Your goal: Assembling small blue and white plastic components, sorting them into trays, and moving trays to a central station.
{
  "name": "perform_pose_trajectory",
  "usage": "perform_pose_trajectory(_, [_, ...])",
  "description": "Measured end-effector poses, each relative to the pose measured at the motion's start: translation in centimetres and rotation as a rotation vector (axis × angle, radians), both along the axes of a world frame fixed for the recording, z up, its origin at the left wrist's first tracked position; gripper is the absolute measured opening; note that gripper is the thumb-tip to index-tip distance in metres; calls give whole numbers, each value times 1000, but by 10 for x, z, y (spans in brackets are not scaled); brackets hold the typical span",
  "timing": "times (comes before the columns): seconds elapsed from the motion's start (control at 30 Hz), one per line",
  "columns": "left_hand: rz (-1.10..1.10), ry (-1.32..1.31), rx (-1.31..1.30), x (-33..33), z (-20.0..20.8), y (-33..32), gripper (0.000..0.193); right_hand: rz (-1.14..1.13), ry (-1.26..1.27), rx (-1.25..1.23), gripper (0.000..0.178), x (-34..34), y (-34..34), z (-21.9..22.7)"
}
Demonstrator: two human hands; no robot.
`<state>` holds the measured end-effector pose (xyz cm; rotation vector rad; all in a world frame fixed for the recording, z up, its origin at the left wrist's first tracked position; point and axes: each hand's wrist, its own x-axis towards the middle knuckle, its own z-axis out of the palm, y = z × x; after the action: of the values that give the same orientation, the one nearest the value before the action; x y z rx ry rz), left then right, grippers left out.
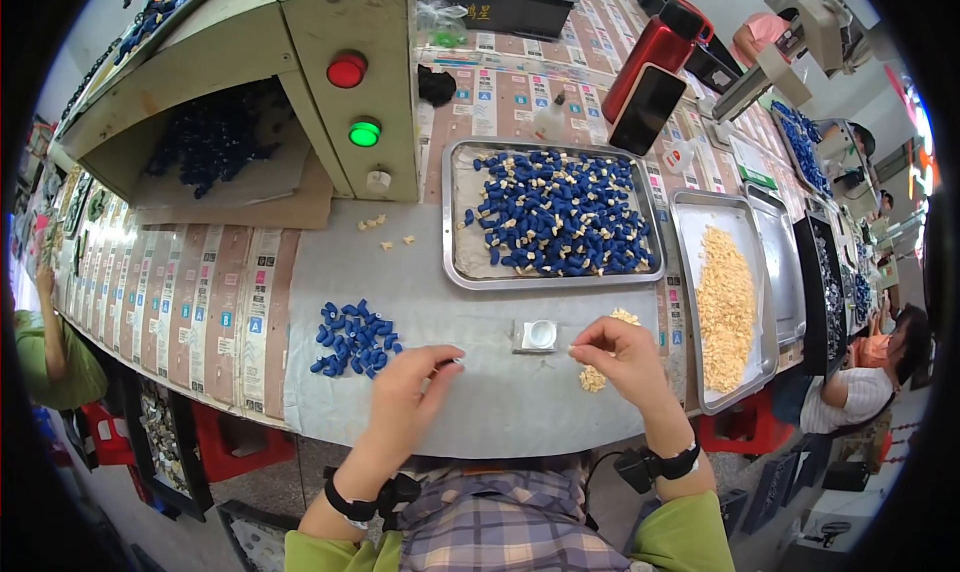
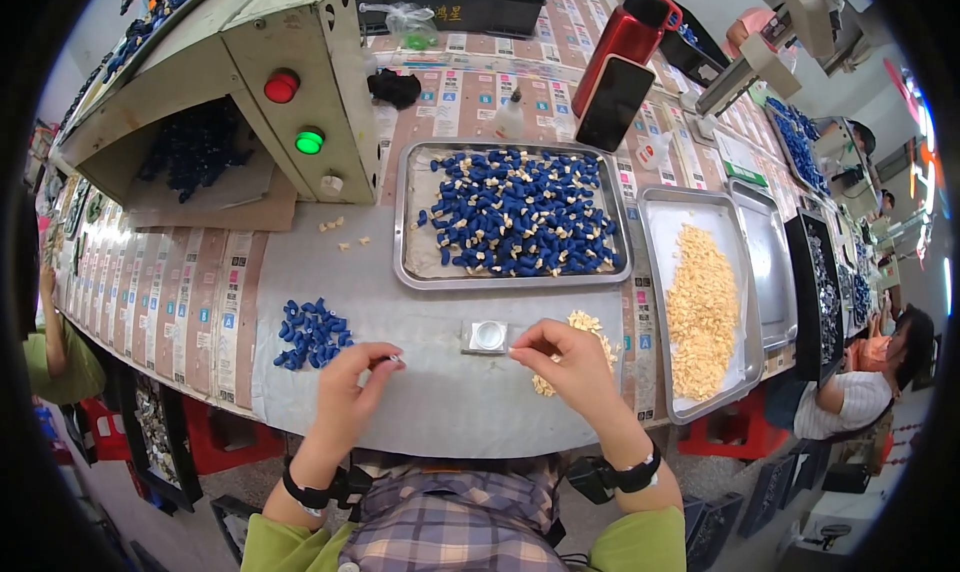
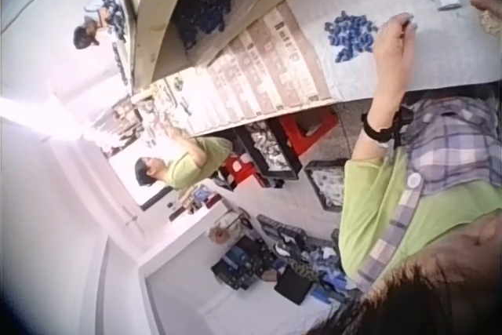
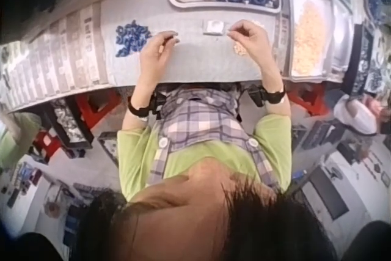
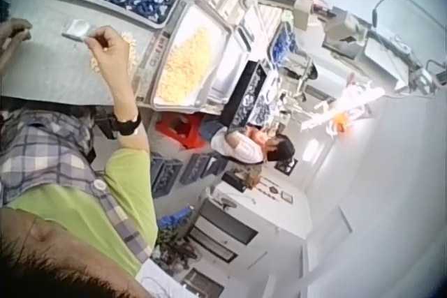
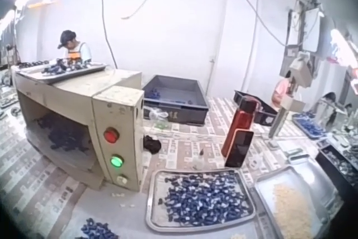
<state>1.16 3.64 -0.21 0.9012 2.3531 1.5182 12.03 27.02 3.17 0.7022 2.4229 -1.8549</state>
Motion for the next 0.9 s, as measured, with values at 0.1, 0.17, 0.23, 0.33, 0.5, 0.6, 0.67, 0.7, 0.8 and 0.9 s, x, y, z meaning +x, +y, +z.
perform_pose_trajectory(0.1, [-63,-221,99,18,-2,14,14,78,73,266,8,-15,-6,-10])
perform_pose_trajectory(0.17, [-101,-401,76,28,-1,21,13,94,92,369,7,-23,-9,-17])
perform_pose_trajectory(0.23, [-109,-426,93,30,0,26,15,186,270,736,5,-28,-9,-24])
perform_pose_trajectory(0.33, [-82,-416,81,33,0,29,15,191,249,790,5,-27,-11,-25])
perform_pose_trajectory(0.5, [-24,-391,85,33,1,36,15,74,142,334,7,-19,-17,-15])
perform_pose_trajectory(0.6, [-12,-342,105,33,7,42,15,75,137,-15,6,-10,-28,-8])
perform_pose_trajectory(0.67, [-6,-282,109,33,6,44,16,101,133,-229,6,-8,-35,-7])
perform_pose_trajectory(0.7, [2,-222,111,33,6,45,16,116,119,-255,6,-7,-36,-7])
perform_pose_trajectory(0.8, [7,-135,106,33,7,46,17,127,101,-277,6,-5,-39,-11])
perform_pose_trajectory(0.9, [9,-74,102,33,4,46,17,110,99,-250,6,-5,-41,-13])
